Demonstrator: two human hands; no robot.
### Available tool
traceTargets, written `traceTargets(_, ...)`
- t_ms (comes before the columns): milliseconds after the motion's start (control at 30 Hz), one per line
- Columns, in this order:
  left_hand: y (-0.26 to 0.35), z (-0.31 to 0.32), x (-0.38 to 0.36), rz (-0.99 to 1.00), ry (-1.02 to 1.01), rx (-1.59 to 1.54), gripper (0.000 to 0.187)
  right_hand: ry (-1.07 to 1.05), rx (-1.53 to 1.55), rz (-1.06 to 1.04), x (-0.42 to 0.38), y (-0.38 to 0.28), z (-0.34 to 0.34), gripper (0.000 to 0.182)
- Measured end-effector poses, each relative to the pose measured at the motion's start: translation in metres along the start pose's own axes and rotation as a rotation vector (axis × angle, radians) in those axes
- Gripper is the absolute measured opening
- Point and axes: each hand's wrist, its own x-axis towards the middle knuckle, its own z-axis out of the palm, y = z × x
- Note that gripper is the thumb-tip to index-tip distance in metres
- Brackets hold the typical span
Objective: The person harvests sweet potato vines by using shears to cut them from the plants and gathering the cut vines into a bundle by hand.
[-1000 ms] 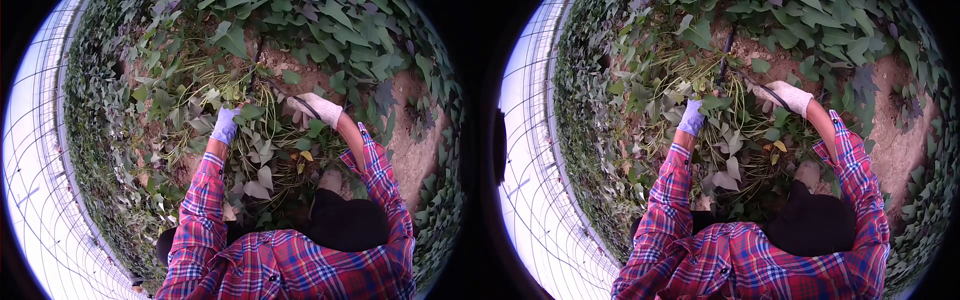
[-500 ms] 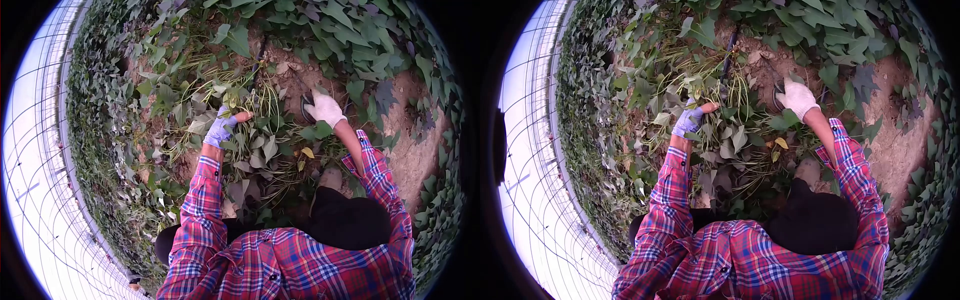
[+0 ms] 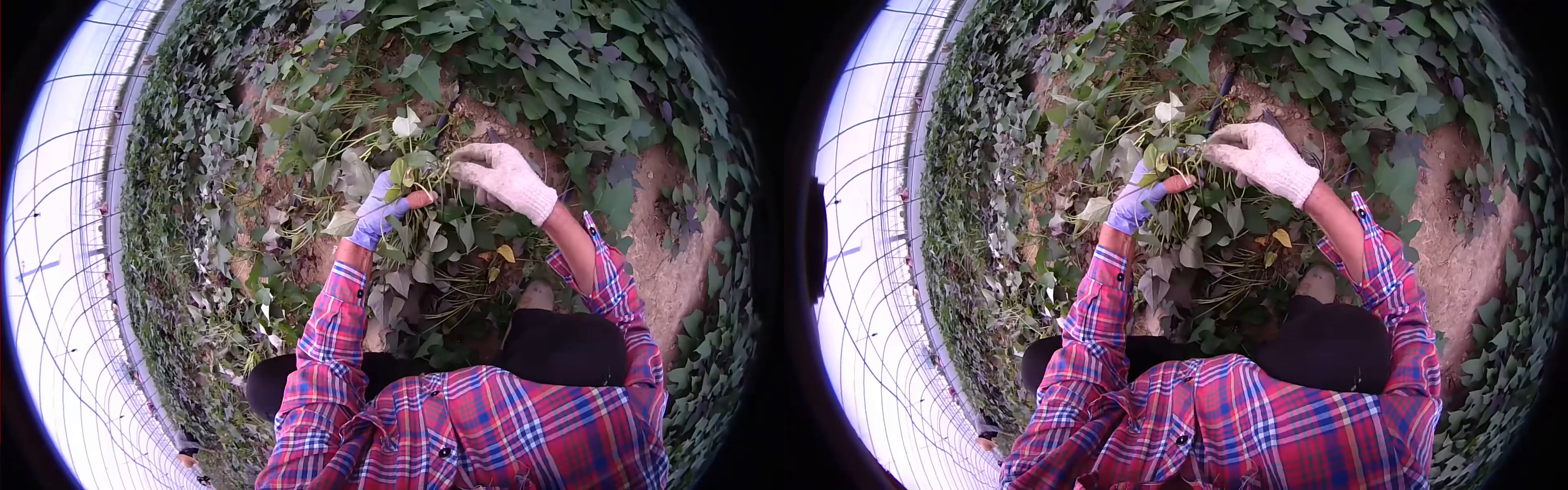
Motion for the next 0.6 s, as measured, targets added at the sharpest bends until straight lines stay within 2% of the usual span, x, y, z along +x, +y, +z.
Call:
traceTargets(100,0.011,0.0,-0.003,0.117,0.006,-0.01,0.034,-0.024,-0.017,-0.149,-0.005,-0.025,0.016,0.031)
traceTargets(200,0.039,0.003,-0.015,0.178,0.11,0.038,0.029,0.061,-0.279,-0.379,-0.009,-0.043,0.014,0.025)
traceTargets(267,0.063,0.006,-0.029,0.039,0.15,0.089,0.044,0.038,-0.33,-0.348,-0.025,-0.072,0.017,0.025)
traceTargets(333,0.064,0.0,-0.033,0.087,0.247,0.138,0.039,0.02,-0.383,-0.315,-0.036,-0.091,0.019,0.025)
traceTargets(367,0.057,-0.008,-0.032,0.108,0.271,0.167,0.037,0.016,-0.475,-0.402,-0.038,-0.096,0.017,0.025)
traceTargets(400,0.074,-0.006,-0.041,0.166,0.275,0.105,0.031,0.008,-0.566,-0.488,-0.041,-0.103,0.02,0.024)
traceTargets(467,0.095,-0.014,-0.056,0.14,0.254,0.125,0.025,-0.012,-0.706,-0.544,-0.059,-0.129,0.028,0.023)
traceTargets(533,0.103,-0.022,-0.072,0.222,0.341,-0.106,0.018,0.178,-1.112,-0.839,-0.07,-0.142,0.032,0.021)
traceTargets(567,0.102,-0.037,-0.081,0.249,0.372,-0.187,0.017,0.19,-1.088,-0.861,-0.077,-0.149,0.03,0.02)
traceTargets(600,0.098,-0.059,-0.09,0.22,0.391,-0.282,0.02,0.156,-0.951,-0.772,-0.084,-0.157,0.027,0.019)
